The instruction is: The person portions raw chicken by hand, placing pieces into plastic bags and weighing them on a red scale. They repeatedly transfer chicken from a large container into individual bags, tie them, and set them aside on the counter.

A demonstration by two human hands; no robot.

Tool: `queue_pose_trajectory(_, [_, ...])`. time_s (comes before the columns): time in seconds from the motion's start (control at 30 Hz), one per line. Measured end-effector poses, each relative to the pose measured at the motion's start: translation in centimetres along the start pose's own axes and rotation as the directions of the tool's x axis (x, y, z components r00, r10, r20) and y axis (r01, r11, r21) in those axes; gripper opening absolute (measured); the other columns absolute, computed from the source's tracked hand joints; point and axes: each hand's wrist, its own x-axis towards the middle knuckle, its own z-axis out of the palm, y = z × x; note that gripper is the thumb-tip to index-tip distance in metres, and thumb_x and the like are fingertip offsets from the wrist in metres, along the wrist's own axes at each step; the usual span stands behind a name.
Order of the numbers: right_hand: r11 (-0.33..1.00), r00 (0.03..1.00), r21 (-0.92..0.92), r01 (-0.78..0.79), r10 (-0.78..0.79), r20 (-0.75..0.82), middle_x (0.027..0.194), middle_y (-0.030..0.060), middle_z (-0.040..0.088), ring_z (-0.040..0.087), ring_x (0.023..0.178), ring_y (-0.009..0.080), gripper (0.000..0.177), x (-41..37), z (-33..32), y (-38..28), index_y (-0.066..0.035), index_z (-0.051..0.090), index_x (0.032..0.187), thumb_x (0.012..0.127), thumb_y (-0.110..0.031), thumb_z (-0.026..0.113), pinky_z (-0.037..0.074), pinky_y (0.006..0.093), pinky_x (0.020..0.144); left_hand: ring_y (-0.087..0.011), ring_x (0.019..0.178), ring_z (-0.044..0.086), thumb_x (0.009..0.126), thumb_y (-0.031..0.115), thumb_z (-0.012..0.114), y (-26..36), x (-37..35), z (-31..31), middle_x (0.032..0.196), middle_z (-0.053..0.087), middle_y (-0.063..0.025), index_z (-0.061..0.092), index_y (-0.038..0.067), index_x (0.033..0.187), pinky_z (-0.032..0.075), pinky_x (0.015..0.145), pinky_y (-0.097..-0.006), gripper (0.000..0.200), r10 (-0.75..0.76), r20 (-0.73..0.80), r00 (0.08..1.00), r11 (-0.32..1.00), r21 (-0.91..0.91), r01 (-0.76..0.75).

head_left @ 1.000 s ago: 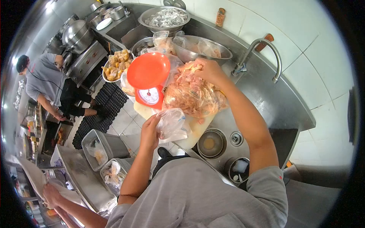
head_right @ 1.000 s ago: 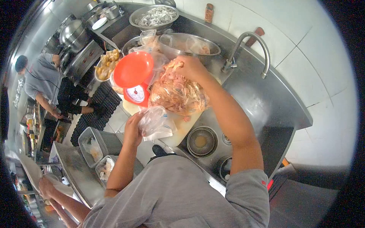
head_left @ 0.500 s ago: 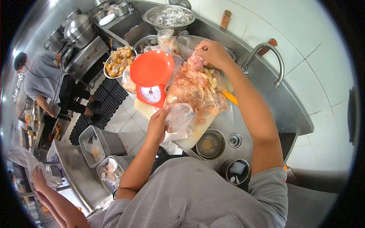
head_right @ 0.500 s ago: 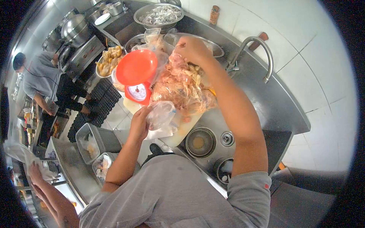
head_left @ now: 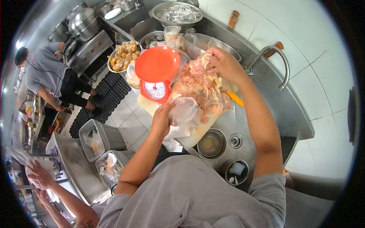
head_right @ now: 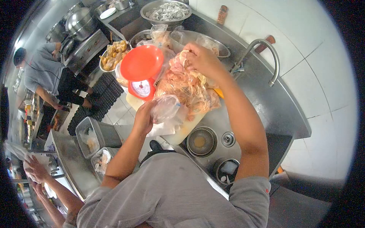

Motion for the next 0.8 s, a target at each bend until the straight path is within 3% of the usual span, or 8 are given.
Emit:
queue_pose_trajectory(0.3, [0.909, 0.984, 0.406, -0.094, 0.022, 0.179, 0.092, 0.0047, 0.056, 0.059, 0.084, 0.0129, 0.011, -5.2, 5.7, 1.5, -0.002, 0.050, 0.098, 0.092, -0.010, 0.045, 0.055, 0.0271, 0.066, -0.0111, 0.053, 0.056, 0.092, 0.019, 0.045, 0.3, -0.1, 1.2, 0.082, 0.061, -0.0069, 0.057, -0.001, 0.105, 0.042, 0.036, -0.0221, 0.027, 0.011, 0.001, 1.000, 0.999, -0.042, -0.011])
queue_pose_trajectory(0.37, [0.935, 0.989, 0.346, -0.078, 0.029, 0.143, 0.095, 0.0079, 0.057, 0.060, 0.082, 0.0173, 0.010, -6.7, 9.0, 3.8, -0.003, 0.052, 0.092, 0.091, -0.010, 0.045, 0.054, 0.0327, 0.067, -0.0115, 0.052, 0.055, 0.093, 0.019, 0.043, 0.7, -0.3, 1.2, 0.082, 0.061, -0.0075, 0.058, 0.000, 0.102, 0.042, 0.036, -0.0222, 0.026, 0.015, 0.010, 1.000, 1.000, 0.015, -0.015])
queue_pose_trajectory(0.43, [0.999, 0.973, -0.044, -0.004, 0.014, 0.230, 0.102, 0.0125, 0.059, 0.061, 0.086, 0.0244, 0.012, -8.3, 11.1, 3.8, -0.004, 0.055, 0.088, 0.088, -0.012, 0.047, 0.051, 0.0385, 0.077, -0.0117, 0.050, 0.054, 0.094, 0.020, 0.042, 1.8, -1.1, 1.4, 0.081, 0.062, -0.0081, 0.059, 0.000, 0.098, 0.041, 0.036, -0.0223, 0.026, 0.007, 0.038, 0.999, 0.992, 0.130, -0.012])
queue_pose_trajectory(0.47, [0.970, 0.973, -0.181, 0.159, -0.123, 0.197, 0.102, 0.0124, 0.059, 0.061, 0.086, 0.0246, 0.012, -8.7, 12.1, 4.5, -0.004, 0.056, 0.089, 0.087, -0.013, 0.050, 0.050, 0.0376, 0.076, -0.0118, 0.049, 0.054, 0.094, 0.020, 0.042, 2.1, -1.2, 1.4, 0.081, 0.062, -0.0082, 0.059, 0.000, 0.097, 0.041, 0.037, -0.0225, 0.026, 0.019, 0.036, 0.999, 0.978, 0.208, -0.026])
queue_pose_trajectory(0.53, [0.785, 0.905, -0.452, 0.424, -0.382, 0.185, 0.101, 0.0123, 0.060, 0.060, 0.087, 0.0249, 0.013, -9.4, 13.9, 6.8, -0.003, 0.059, 0.092, 0.084, -0.014, 0.055, 0.048, 0.0357, 0.076, -0.0119, 0.049, 0.054, 0.094, 0.019, 0.041, 2.3, -1.6, 1.3, 0.081, 0.062, -0.0083, 0.060, 0.000, 0.096, 0.041, 0.038, -0.0227, 0.027, 0.036, 0.040, 0.999, 0.931, 0.361, -0.048])
queue_pose_trajectory(0.63, [0.595, 0.802, -0.552, 0.584, -0.525, 0.284, 0.105, 0.0136, 0.059, 0.058, 0.088, 0.0302, 0.017, -10.0, 14.4, 8.3, -0.006, 0.062, 0.095, 0.081, -0.013, 0.056, 0.047, 0.0368, 0.077, -0.0115, 0.049, 0.053, 0.094, 0.019, 0.042, 1.5, -1.1, 0.1, 0.083, 0.062, -0.0073, 0.059, 0.000, 0.097, 0.041, 0.039, -0.0222, 0.026, 0.089, 0.046, 0.995, 0.927, 0.363, -0.100])
queue_pose_trajectory(0.73, [0.892, 0.925, -0.256, 0.374, -0.377, 0.036, 0.104, 0.0118, 0.059, 0.059, 0.085, 0.0291, 0.015, -9.7, 11.3, 6.8, -0.009, 0.064, 0.092, 0.080, -0.015, 0.058, 0.048, 0.0357, 0.075, -0.0089, 0.045, 0.049, 0.094, 0.018, 0.044, 0.9, -0.4, -0.7, 0.096, 0.063, -0.0090, 0.059, 0.000, 0.097, 0.037, 0.038, -0.0207, 0.024, 0.174, -0.005, 0.985, 0.941, 0.297, -0.165])
queue_pose_trajectory(0.8, [0.982, 1.000, -0.189, 0.001, -0.001, 0.001, 0.103, 0.0103, 0.059, 0.060, 0.080, 0.0278, 0.017, -10.2, 7.4, 5.5, -0.009, 0.065, 0.094, 0.080, -0.017, 0.059, 0.049, 0.0354, 0.071, -0.0074, 0.044, 0.046, 0.095, 0.019, 0.043, 0.9, -0.6, -1.6, 0.104, 0.063, -0.0110, 0.058, 0.000, 0.098, 0.035, 0.037, -0.0201, 0.025, 0.150, 0.010, 0.989, 0.948, 0.283, -0.147])
